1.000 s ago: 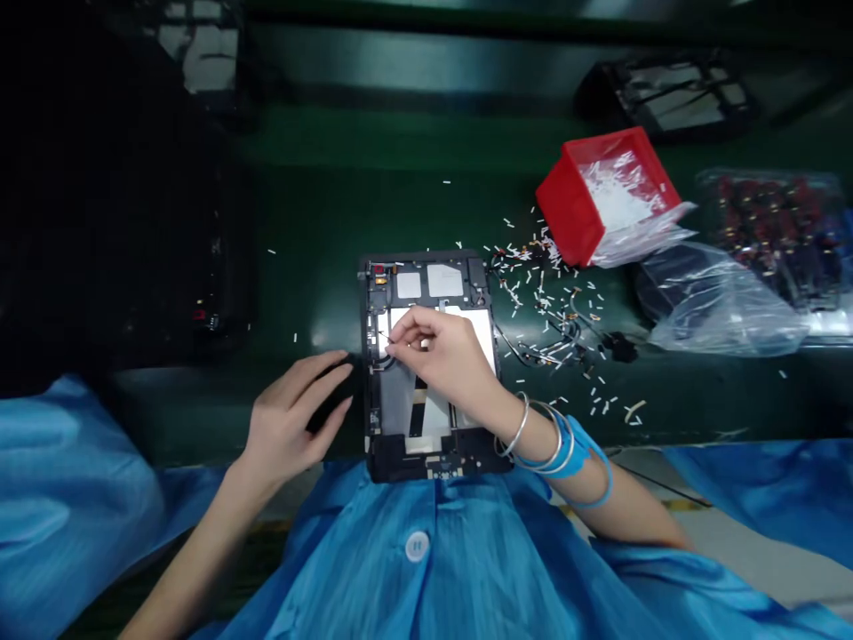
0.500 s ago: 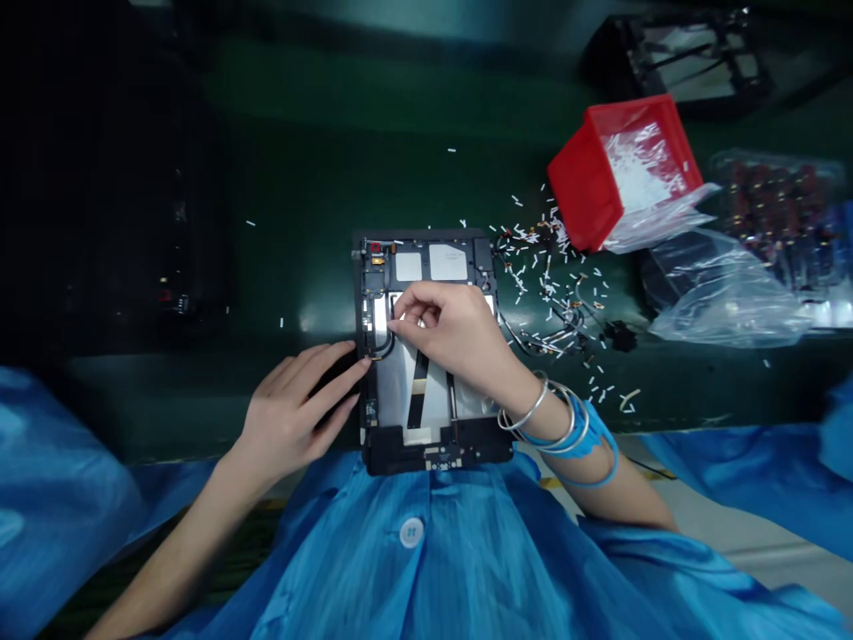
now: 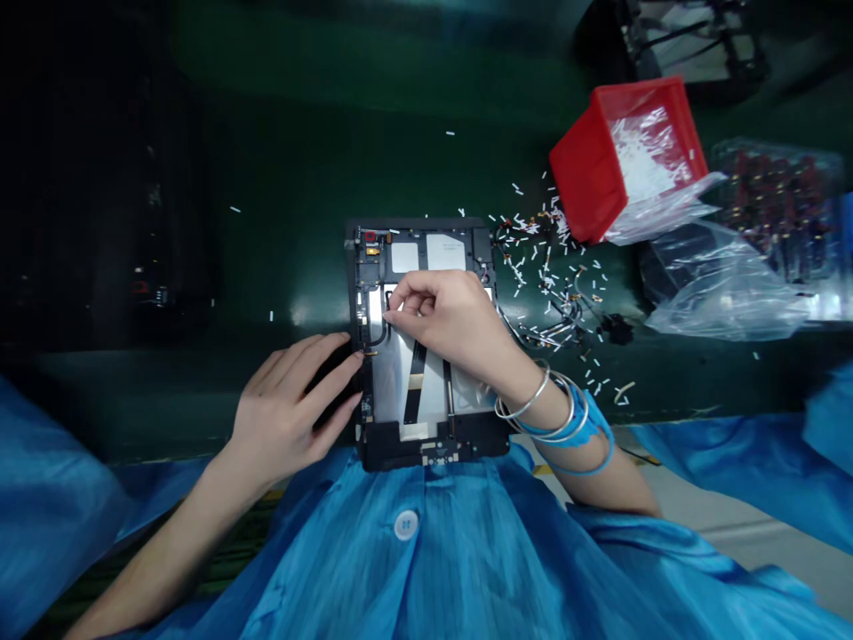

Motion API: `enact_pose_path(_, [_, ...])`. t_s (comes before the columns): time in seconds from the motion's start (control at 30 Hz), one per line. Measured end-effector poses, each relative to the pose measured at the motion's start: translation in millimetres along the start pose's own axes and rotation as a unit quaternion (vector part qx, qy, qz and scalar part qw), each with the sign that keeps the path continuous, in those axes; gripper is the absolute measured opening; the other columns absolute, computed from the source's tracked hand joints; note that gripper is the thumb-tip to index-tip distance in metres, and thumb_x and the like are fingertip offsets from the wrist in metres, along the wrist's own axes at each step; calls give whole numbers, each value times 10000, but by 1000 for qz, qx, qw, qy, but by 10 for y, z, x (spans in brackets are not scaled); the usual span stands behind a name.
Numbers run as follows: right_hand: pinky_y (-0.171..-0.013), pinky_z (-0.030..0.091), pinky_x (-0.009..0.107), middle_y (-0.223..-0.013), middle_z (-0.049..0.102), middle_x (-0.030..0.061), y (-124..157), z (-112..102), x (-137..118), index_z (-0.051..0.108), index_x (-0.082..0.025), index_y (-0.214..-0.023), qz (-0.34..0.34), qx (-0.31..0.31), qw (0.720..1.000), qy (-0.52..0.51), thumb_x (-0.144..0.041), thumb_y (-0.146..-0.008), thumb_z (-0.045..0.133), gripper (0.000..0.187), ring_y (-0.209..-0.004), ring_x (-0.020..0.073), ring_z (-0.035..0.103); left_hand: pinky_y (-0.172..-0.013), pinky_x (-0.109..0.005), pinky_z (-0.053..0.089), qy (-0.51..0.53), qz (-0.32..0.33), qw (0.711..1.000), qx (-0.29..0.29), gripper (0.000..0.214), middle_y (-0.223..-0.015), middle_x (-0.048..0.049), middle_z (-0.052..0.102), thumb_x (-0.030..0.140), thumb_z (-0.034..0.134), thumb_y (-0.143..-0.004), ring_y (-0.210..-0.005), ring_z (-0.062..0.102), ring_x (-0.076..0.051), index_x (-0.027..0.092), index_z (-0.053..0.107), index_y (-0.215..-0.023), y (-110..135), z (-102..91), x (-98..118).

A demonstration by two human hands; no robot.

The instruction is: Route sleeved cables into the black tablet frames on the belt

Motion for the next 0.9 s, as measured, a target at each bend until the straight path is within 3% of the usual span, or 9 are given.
enact_pose_path(0.23, [-506, 364, 242, -563, 586, -11, 4, 4, -2, 640, -166, -671, 9, 12, 1000, 5, -317, -738, 695, 174, -528, 85, 483, -942, -432, 431, 4, 20, 1000, -21, 395, -1388, -175, 505, 342, 520, -908, -1246, 501, -332, 164, 579, -1256, -18, 6, 18])
enact_pose_path(0.5, [-533, 359, 241, -541, 550, -37, 17, 18, -18, 626, -171, -680, -11, 41, 998, 46, -225, -742, 670, 93, -512, 73, 444, -933, -440, 430, -13, 46, 998, -37, 377, -1380, -164, 515, 354, 481, -934, -1242, 508, -327, 128, 613, -1206, -47, 1, 14])
enact_pose_path(0.73, [-520, 341, 237, -526, 511, -52, 31, 29, -34, 622, -187, -674, -24, 53, 996, 74, -185, -749, 659, 84, -513, 72, 434, -1020, -471, 408, 48, 87, 992, -80, 373, -1412, -137, 488, 334, 474, -932, -1323, 424, -339, 99, 621, -1181, -82, 69, 18])
enact_pose_path(0.9, [-532, 358, 244, -540, 522, -50, 39, 30, -36, 623, -192, -703, -24, 57, 995, 73, -191, -760, 658, 67, -523, 79, 454, -1039, -484, 407, 61, 89, 991, -76, 371, -1401, -136, 499, 354, 464, -936, -1317, 434, -332, 116, 628, -1170, -95, 70, 0])
Point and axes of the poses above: each hand's wrist, its own y-axis away from the middle knuckle, its own z-axis out of the palm, x = y × z, the point moved 5 cm from there along -y, towards the middle knuckle
